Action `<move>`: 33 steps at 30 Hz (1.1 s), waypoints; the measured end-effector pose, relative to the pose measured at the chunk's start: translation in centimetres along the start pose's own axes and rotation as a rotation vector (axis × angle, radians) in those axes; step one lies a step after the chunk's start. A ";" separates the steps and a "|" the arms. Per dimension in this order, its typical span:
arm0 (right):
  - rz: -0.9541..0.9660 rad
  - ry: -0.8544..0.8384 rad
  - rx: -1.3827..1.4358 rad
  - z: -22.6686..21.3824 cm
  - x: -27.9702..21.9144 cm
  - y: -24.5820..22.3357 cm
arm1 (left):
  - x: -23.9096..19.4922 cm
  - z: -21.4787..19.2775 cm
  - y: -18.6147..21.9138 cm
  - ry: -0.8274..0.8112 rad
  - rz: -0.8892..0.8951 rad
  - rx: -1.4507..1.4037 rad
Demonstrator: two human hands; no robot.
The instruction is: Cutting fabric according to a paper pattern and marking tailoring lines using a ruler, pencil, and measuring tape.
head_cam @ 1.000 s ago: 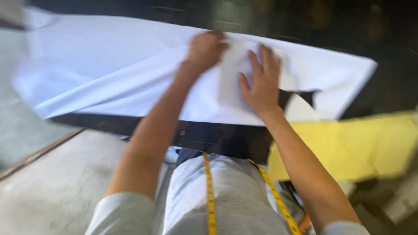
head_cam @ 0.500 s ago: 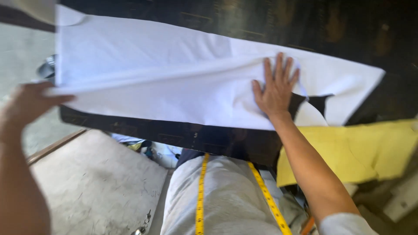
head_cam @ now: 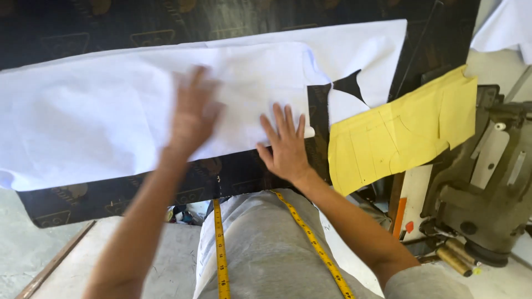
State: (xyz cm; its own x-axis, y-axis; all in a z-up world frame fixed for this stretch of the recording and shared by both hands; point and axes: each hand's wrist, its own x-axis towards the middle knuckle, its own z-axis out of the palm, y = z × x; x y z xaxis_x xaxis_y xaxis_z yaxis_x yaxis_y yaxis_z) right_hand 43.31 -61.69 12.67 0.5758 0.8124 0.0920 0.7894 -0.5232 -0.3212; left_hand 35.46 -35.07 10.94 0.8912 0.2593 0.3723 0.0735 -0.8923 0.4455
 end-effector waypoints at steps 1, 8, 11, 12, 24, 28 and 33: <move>0.024 -0.065 0.003 0.5 -1.9 -0.1 | -0.2 2.5 3.3 -0.084 0.051 -0.033; 0.329 0.167 0.081 -1.1 -8.5 2.7 | -4.6 7.1 8.8 -0.338 0.119 -0.107; 0.612 0.228 0.362 -1.1 -9.4 4.0 | -2.0 7.3 8.5 -0.207 0.107 -0.064; 0.616 0.233 0.371 -1.3 -9.0 4.3 | 0.1 7.9 8.1 -0.212 0.114 -0.057; 0.857 -0.074 0.715 -3.0 -7.4 5.9 | 14.2 14.5 7.5 -0.148 0.328 -0.068; 0.978 -0.140 0.941 -3.6 -6.9 6.4 | 14.6 14.4 8.2 -0.187 0.306 -0.110; 0.915 -0.105 0.921 -2.3 -8.6 6.9 | 13.8 16.0 8.2 -0.135 0.195 -0.105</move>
State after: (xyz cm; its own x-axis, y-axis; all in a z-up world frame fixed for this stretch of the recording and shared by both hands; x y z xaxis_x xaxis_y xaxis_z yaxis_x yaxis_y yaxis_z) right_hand 44.30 -72.83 11.80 0.7716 0.2954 -0.5633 -0.3377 -0.5602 -0.7564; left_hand 55.53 -44.67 6.71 0.9361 0.0283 0.3507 -0.1460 -0.8756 0.4604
